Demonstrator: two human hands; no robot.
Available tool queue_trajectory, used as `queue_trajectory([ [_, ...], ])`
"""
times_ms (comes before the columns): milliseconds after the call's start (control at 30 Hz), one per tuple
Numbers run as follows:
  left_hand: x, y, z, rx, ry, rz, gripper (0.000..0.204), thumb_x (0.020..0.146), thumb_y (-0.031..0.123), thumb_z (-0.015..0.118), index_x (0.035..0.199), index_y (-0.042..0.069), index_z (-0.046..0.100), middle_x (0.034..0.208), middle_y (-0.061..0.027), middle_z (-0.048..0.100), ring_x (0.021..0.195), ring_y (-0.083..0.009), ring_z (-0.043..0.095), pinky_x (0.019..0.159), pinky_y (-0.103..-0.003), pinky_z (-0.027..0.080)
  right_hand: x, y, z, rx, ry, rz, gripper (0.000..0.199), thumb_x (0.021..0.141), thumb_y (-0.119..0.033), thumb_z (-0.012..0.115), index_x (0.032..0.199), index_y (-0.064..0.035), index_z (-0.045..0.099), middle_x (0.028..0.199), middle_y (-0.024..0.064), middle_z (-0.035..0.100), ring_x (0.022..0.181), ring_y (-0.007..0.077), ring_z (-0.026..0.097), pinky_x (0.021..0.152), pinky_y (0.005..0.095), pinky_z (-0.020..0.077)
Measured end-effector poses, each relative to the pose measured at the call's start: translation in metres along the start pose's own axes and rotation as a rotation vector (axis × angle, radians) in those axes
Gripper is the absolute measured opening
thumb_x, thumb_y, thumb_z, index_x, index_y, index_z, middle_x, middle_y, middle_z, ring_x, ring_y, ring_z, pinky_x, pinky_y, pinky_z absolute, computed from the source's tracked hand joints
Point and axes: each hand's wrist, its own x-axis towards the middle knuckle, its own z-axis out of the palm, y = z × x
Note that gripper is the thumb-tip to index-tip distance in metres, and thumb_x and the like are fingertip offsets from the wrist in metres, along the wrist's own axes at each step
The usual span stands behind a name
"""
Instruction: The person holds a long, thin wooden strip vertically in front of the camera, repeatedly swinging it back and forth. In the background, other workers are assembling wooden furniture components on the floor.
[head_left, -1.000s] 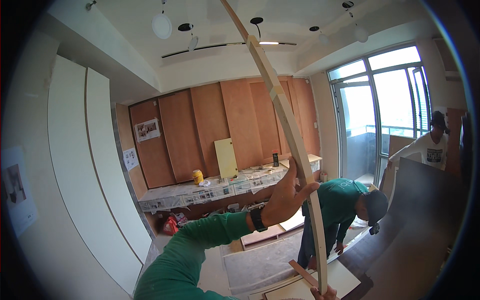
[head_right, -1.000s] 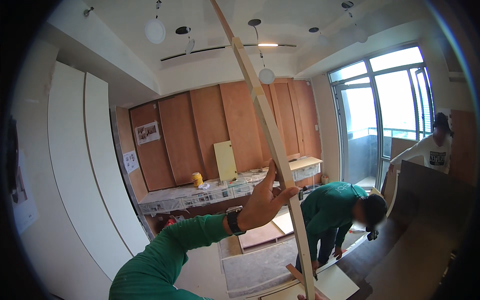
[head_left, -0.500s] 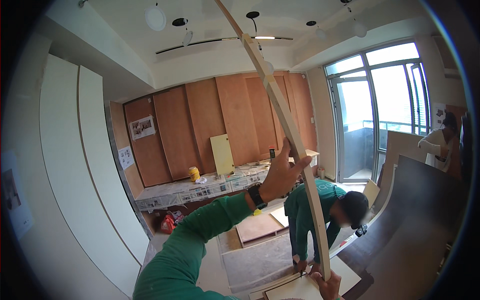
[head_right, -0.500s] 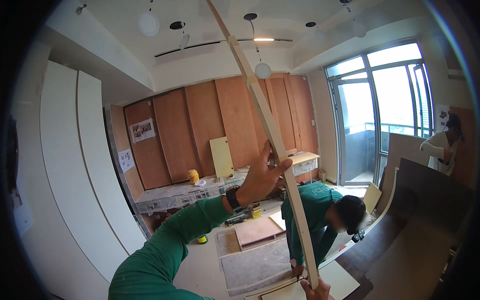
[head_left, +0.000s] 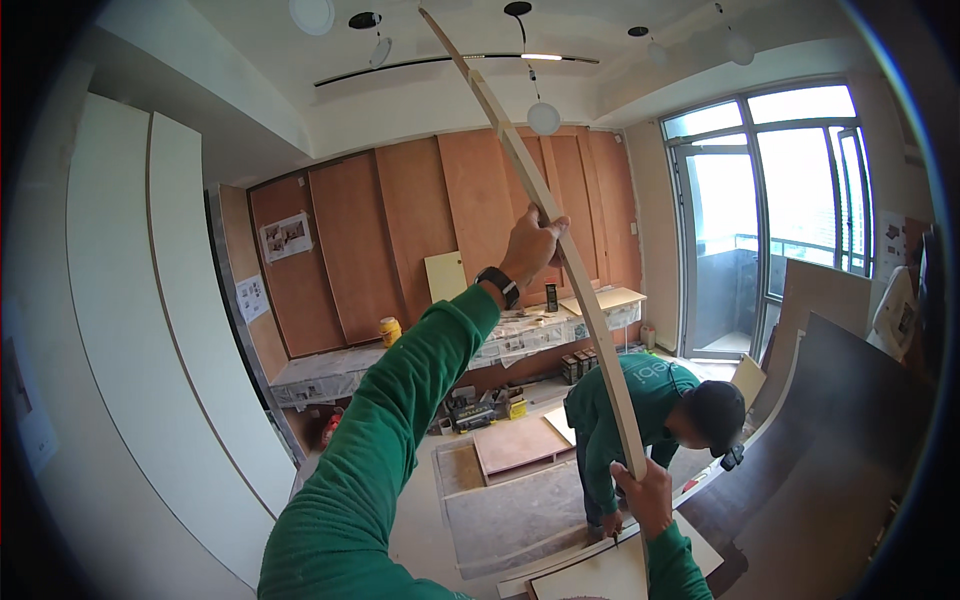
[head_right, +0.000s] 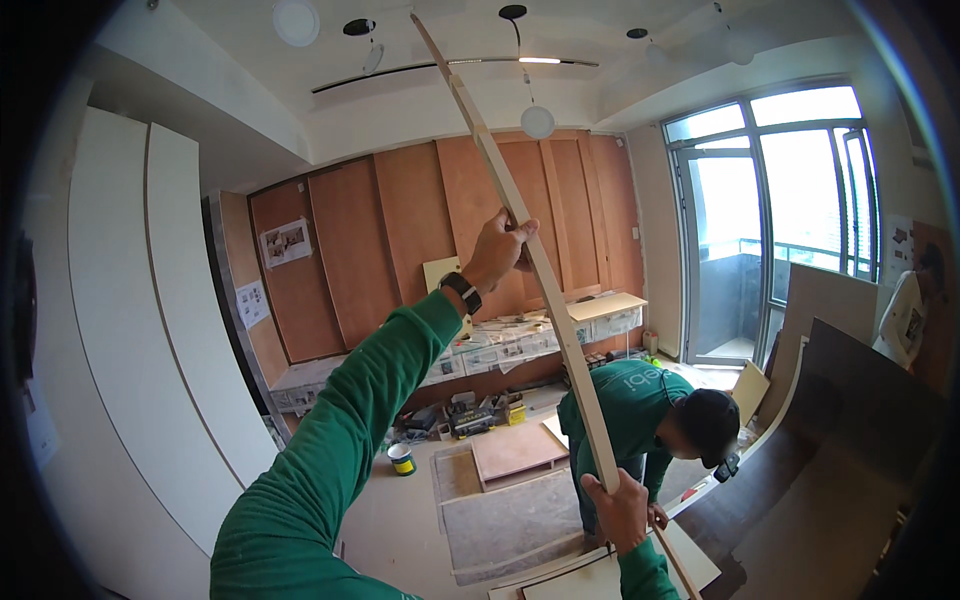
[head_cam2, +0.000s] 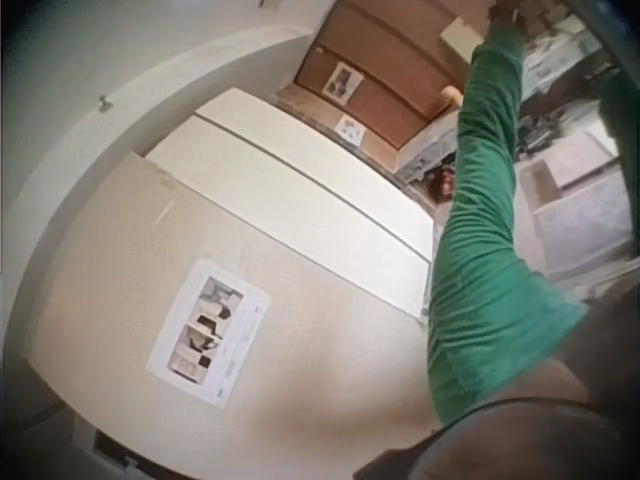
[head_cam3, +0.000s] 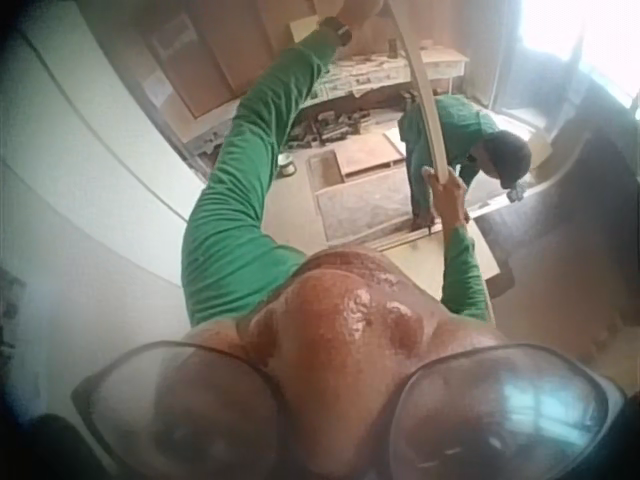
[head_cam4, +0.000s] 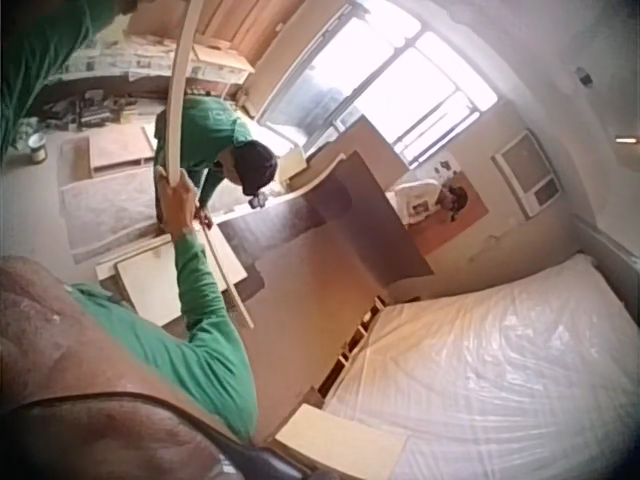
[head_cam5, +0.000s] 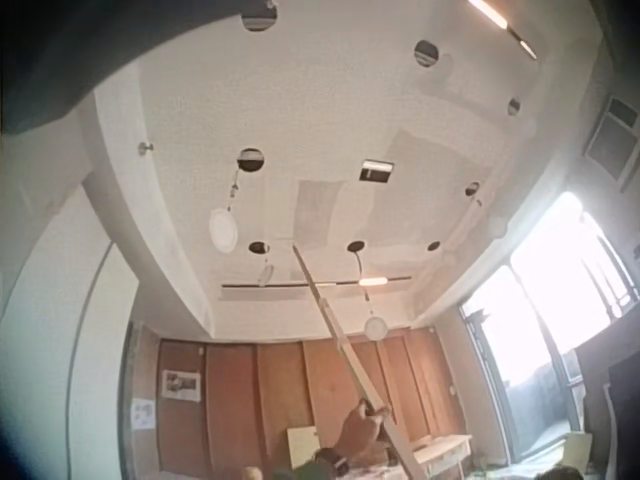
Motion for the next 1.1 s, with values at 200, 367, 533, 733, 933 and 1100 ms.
queue_trajectory([
  [200, 0.037, -0.016, -0.013, 0.012, 0.015, -0.04, 0.03, 0.099, 0.02, 0.062, 0.118, -0.001, 0.053, 0.091, -0.0097, 0.067, 0.071, -0.0202, 0.071, 0.057, -0.033, 0.062, 0.036, -0.023, 0.004, -0.068, 0.005, -0.039, 0.044, 0.087, -0.039, 0.077, 0.088, 0.0039, 0.067, 0.071, 0.016, 0.066, 0.065, 0.0245, 0.064, 0.063, 0.0397, 0.0497],
  [367, 0.011, -0.008, 0.004, 0.026, 0.003, 0.012, 0.033, 0.099, 0.021, 0.063, 0.119, -0.002, 0.05, 0.09, -0.0107, 0.067, 0.069, -0.0198, 0.071, 0.055, -0.032, 0.061, 0.018, 0.008, -0.001, -0.068, 0.026, -0.029, 0.047, 0.086, -0.043, 0.076, 0.086, 0.0023, 0.066, 0.069, 0.0166, 0.065, 0.063, 0.0262, 0.064, 0.061, 0.041, 0.0489],
  [533, -0.038, 0.005, 0.036, 0.071, -0.035, 0.098, 0.046, 0.1, 0.026, 0.064, 0.126, -0.004, 0.042, 0.085, -0.0123, 0.066, 0.066, -0.0196, 0.07, 0.053, -0.03, 0.057, -0.026, 0.041, -0.018, -0.03, 0.094, -0.081, 0.045, 0.085, -0.041, 0.078, 0.084, 0.0024, 0.065, 0.065, 0.0153, 0.064, 0.06, 0.0251, 0.063, 0.061, 0.0404, 0.0488],
  [733, -0.11, 0.044, 0.073, 0.198, -0.167, 0.115, 0.059, 0.103, 0.03, 0.06, 0.142, -0.003, 0.03, 0.112, -0.0158, 0.059, 0.094, -0.0276, 0.072, 0.07, -0.037, 0.067, -0.087, 0.067, -0.045, 0.034, 0.12, -0.07, 0.031, 0.083, -0.025, 0.077, 0.09, 0.0031, 0.069, 0.065, 0.0087, 0.061, 0.061, 0.0174, 0.058, 0.059, 0.036, 0.0473],
  [933, -0.164, 0.064, 0.099, 0.094, -0.263, 0.224, 0.08, 0.104, 0.034, 0.057, 0.154, -0.007, 0.01, 0.119, -0.0253, 0.061, 0.094, -0.0277, 0.071, 0.079, -0.034, 0.062, -0.147, 0.094, -0.073, 0.063, 0.078, 0.003, 0.031, 0.09, -0.026, 0.079, 0.099, 0.0017, 0.07, 0.073, 0.0077, 0.063, 0.067, 0.0148, 0.054, 0.062, 0.0367, 0.0478],
  [1100, -0.199, 0.092, 0.109, 0.149, -0.315, 0.22, 0.098, 0.103, 0.046, 0.056, 0.153, -0.015, -0.002, 0.127, -0.0317, 0.059, 0.094, -0.0297, 0.071, 0.08, -0.035, 0.059, -0.18, 0.099, -0.09, -0.037, 0.067, 0.047, 0.029, 0.09, -0.026, 0.079, 0.095, 0.0014, 0.07, 0.068, 0.0069, 0.062, 0.065, 0.015, 0.053, 0.06, 0.0369, 0.0471],
])
